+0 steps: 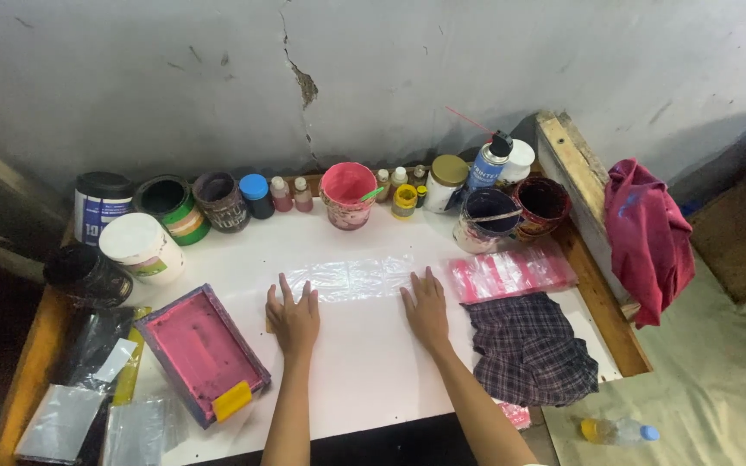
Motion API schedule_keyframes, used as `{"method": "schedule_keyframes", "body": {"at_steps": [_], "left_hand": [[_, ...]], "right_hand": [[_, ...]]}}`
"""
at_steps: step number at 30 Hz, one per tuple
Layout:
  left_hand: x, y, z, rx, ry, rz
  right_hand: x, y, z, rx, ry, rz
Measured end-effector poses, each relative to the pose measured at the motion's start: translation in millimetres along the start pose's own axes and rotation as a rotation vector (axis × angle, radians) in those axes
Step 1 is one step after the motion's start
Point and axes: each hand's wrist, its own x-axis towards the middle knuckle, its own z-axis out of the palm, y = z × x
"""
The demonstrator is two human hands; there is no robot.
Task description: Applying and spreading ink onto a screen printing frame using a scraper tool on a workbench.
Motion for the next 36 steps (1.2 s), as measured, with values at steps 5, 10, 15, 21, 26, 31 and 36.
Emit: {"method": "schedule_keyframes", "body": {"at_steps": [5,10,15,21,26,31,36], "left_hand": [[-1.3,2.9,-5.0,-0.027,-0.005,-0.025],[-0.3,0.4,-0.2,-0.019,-0.028,-0.029],[1.0,-5.8,12.1,-0.082,0.303,0.185],[-29.6,-7.3,33.2,-0.154,0.413,0.433],[-83.7,6.9,-64.7,-0.296,0.483,0.563],[-132.8,-50.7,-84.1,-0.249,0.598,0.297],[-138.6,-110.0,-81.9,-0.359,0.621,-0.225]], "right_hand": [[-0.8,1.1,-0.4,0.062,-0.006,0.033],[0.8,2.2,1.3,0.056,-0.02,0.041],[-1.7,2.9,3.2,0.08,0.035,0.005],[4.2,34.4,34.3,0.171,0.491,-0.375],[-14.5,13.2,48.4,0.292,0.434,-0.448],[-52.7,-48.1,96.2,0.559,0.216,-0.469],[-99.8,-141.0,95.9,0.585,-0.29,-0.475]]}}
